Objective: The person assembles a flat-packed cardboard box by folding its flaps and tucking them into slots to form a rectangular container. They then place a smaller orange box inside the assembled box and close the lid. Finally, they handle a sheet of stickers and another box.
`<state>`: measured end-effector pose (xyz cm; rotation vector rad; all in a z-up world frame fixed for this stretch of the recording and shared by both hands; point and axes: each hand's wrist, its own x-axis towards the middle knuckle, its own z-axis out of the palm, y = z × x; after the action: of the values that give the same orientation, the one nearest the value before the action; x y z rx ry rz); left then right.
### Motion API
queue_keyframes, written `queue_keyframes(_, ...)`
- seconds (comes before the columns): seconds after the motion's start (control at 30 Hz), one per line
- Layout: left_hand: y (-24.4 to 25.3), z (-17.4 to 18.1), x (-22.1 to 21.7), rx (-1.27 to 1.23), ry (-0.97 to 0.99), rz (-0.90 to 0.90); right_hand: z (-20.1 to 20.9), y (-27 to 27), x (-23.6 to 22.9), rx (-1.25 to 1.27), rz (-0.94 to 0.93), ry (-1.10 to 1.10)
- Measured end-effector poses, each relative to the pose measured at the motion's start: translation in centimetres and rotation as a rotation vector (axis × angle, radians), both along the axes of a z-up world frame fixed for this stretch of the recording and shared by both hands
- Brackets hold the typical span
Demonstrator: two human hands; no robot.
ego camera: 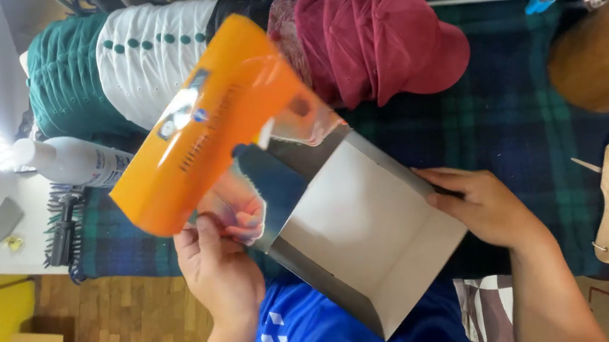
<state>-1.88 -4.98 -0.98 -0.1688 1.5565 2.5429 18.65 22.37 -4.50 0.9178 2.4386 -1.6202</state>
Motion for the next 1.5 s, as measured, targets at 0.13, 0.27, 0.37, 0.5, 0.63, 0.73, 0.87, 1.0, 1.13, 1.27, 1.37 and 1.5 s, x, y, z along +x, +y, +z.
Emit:
queue_keyframes(0.13,5.5,1.7,-3.1,-0.304,0.244,-0.091,1.4,-2.5,2.1,0.090,-0.157,-0.034)
queue_keyframes(0.27,12.2,-0.7,-8.9,-0.138,0.416,-0.297,-1.3,-5.8,2.0,0.273,-0.349,0.111)
queue_keyframes(0.37,13.2,-0.8,-9.8,-0.379,0.595,-0.433,-0.4,-8.3,0.4,0.174,-0.356,0.079)
queue_keyframes(0.5,8.6,0.8,-6.4,-0.664,0.511,-0.527,2.8,-8.2,-1.0,-0.075,-0.286,-0.199)
queue_keyframes(0.63,4.7,-0.4,-4.9,-0.851,0.263,-0.655,3.7,-6.3,-2.6,-0.009,-0.262,-0.373)
queue_keyframes(0.73,4.4,1.5,-4.4,-1.338,0.137,-1.107,4.3,-5.8,-4.2,0.070,-0.230,-0.433)
queue_keyframes(0.87,4.7,2.8,-3.8,-1.330,0.228,-1.086,2.6,-5.6,-4.6,0.306,-0.146,-0.554)
queue_keyframes(1.0,5.5,2.0,-4.1,-1.386,0.352,-1.096,2.0,-6.0,-4.9,0.481,-0.121,-0.577)
queue_keyframes(1.13,5.2,1.7,-3.7,-1.294,0.397,-1.096,3.1,-6.6,-4.4,0.500,-0.190,-0.553)
queue_keyframes(1.27,5.6,0.8,-4.3,-1.295,0.365,-1.124,-0.3,-4.9,-3.0,0.465,-0.136,-0.591)
queue_keyframes(1.37,5.7,0.9,-4.5,-1.266,0.472,-1.005,3.0,-4.3,-3.6,0.414,-0.151,-0.532)
queue_keyframes(1.5,7.9,-1.2,-6.8,-1.149,1.097,-0.419,4.3,-2.3,-5.6,0.822,-0.324,-0.021)
